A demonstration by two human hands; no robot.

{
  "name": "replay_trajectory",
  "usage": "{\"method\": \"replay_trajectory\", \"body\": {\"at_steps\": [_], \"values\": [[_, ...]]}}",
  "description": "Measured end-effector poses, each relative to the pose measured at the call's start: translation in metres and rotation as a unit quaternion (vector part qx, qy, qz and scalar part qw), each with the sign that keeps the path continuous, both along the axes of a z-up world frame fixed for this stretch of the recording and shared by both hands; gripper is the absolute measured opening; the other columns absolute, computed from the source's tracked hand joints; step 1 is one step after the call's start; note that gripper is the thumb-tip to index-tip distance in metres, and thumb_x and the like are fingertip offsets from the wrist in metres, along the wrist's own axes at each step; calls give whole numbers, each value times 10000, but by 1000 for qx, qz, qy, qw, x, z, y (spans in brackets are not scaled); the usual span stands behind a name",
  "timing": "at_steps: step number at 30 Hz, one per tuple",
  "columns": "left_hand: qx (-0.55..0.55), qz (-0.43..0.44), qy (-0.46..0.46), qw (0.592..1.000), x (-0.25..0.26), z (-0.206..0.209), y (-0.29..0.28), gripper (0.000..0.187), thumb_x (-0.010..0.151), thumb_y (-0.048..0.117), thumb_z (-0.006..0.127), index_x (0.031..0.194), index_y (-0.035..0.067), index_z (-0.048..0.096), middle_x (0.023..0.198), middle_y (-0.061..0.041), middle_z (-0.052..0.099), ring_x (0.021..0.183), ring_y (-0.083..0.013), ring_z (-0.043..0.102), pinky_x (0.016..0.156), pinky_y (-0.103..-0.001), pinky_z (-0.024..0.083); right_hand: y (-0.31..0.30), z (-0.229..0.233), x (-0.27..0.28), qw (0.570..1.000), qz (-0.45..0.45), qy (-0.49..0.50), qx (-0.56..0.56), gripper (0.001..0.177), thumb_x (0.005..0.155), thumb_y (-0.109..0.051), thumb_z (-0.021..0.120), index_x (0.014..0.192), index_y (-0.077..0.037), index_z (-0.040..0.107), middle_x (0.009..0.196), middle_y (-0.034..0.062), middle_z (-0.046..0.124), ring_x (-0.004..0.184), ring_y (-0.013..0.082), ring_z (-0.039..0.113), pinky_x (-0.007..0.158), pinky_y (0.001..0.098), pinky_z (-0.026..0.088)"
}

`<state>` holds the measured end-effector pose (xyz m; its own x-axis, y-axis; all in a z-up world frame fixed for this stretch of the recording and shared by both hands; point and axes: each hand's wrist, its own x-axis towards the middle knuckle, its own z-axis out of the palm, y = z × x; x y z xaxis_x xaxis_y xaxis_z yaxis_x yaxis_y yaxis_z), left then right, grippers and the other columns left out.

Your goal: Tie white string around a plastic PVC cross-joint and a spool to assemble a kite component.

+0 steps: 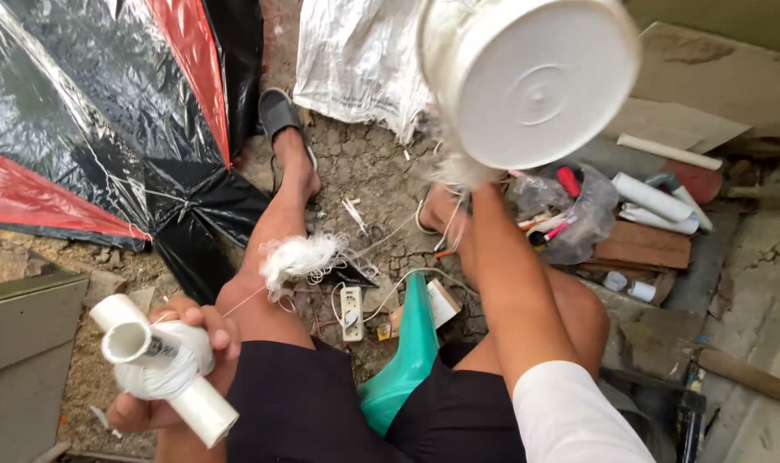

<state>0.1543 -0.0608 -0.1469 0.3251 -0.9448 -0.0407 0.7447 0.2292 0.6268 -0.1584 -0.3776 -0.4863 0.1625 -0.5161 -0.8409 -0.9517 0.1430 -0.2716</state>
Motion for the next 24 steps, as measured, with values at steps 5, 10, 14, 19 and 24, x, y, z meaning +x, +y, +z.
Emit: {"method": "replay_trajectory", "body": {"at_steps": [5,10,14,19,24], "values": [[-14,-6,29,999,1,-11,-1,681,909,411,767,1378,-40,567,1239,-183,555,1024,-299,569,891,-426,464,23,-5,43,996,46,61,52,448,914,-401,667,1134,-21,756,1122,165,745,1052,333,711,930,473,537],[13,-7,1,1000,11,-28,7,722,885,429,774,1405,-22,555,1225,-184,543,1038,-329,584,877,-439,470,122,-93,93,970,242,17,0,346,883,-213,626,1148,-28,748,1214,230,706,1148,385,689,967,499,547],[43,-48,14,998,29,-50,11,847,804,424,814,1465,3,490,1363,-208,485,1169,-403,549,992,-495,450,150,-86,136,993,114,-4,6,337,913,-192,574,1213,-96,692,1282,229,662,1187,414,638,993,528,519],[114,0,31,993,33,-48,8,843,768,416,810,1398,-30,472,1255,-205,458,1070,-392,535,954,-485,429,175,-121,161,994,105,9,-17,340,931,-196,568,1244,-100,659,1291,179,670,1194,369,648,980,516,528],[155,23,17,988,42,-56,11,838,803,407,787,1428,-48,464,1260,-229,450,1070,-399,545,945,-496,426,185,-138,158,986,135,60,-78,279,987,-151,524,1208,-107,687,1315,140,661,1212,323,655,944,480,564]]}}
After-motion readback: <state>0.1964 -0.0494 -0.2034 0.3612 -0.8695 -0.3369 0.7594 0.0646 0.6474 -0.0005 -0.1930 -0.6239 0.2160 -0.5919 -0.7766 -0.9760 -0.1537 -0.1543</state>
